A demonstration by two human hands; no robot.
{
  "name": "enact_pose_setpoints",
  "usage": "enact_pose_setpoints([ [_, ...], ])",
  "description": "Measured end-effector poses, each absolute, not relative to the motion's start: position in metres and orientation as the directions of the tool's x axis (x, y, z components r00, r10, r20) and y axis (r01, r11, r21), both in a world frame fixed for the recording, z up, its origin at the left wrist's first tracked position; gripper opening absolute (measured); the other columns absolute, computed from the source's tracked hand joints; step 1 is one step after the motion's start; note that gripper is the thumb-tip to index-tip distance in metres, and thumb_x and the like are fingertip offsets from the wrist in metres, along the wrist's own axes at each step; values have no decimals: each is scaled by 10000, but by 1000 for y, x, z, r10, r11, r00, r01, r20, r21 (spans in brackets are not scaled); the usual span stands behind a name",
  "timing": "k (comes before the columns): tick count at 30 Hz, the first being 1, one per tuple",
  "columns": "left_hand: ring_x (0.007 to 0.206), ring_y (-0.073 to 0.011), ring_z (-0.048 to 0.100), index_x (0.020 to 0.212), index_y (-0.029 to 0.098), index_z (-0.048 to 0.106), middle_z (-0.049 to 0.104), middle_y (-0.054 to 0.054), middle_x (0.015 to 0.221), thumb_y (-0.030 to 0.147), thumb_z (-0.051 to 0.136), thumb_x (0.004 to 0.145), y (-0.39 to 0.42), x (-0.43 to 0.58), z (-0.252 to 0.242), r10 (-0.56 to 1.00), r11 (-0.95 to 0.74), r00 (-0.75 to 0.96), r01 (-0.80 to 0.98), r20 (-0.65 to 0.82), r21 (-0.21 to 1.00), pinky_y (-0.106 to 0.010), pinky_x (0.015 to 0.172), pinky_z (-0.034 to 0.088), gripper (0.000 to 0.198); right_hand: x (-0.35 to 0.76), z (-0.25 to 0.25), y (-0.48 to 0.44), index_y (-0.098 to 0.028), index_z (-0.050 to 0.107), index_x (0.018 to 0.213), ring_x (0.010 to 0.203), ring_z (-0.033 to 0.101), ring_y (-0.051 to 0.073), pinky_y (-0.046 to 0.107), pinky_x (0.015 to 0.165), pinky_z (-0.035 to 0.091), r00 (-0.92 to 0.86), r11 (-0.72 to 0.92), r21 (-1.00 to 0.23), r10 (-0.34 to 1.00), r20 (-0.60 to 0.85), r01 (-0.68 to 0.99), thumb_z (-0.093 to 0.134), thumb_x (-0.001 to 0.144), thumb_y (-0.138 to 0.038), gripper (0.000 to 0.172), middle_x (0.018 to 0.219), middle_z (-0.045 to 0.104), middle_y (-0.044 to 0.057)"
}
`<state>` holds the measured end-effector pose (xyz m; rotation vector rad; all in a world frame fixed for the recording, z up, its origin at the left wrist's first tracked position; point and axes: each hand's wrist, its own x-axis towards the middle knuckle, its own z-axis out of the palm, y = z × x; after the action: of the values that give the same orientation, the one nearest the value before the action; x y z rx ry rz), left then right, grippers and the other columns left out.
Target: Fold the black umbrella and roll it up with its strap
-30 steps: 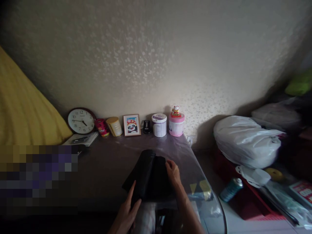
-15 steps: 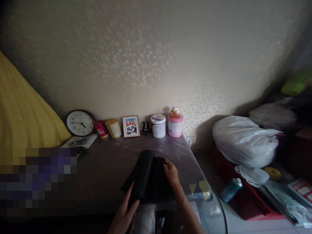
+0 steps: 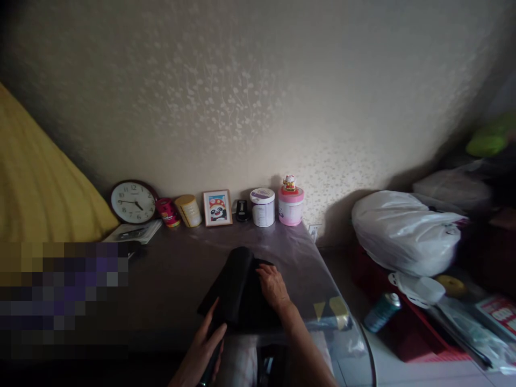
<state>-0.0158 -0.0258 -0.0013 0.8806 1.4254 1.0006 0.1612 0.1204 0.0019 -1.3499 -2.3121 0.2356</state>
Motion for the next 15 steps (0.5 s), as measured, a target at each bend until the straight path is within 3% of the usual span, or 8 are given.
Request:
enact_pose_setpoints([
  [7,289,-64,402,1421,331,7,452,117,473,587,487,780,-26,-19,4,926,368,-61,-75,-373,927,-146,300,332,841,166,7,78,-217,629,1080,1027,525,201,332,893,412,-607,632,-404,768,206,662,443,862,-165,292,1137,614,57],
  [10,278,-69,399,1422,330,4,461,113,480,572,470,795,-25,-19,-2,929,361,-64,-66,-365,930,-156,286,334,818,170,11,64,-232,662,982,966,540,176,298,857,416,-703,694,-430,691,170,578,495,841,-200,221,1055,625,43],
  [15,282,-75,411,1423,326,-1,467,105,492,551,452,814,-25,-19,-8,931,355,-79,-18,-355,935,-157,277,329,792,166,17,55,-220,668,933,934,540,165,289,856,404,-716,717,-422,670,197,555,515,810,-172,203,1025,610,45],
])
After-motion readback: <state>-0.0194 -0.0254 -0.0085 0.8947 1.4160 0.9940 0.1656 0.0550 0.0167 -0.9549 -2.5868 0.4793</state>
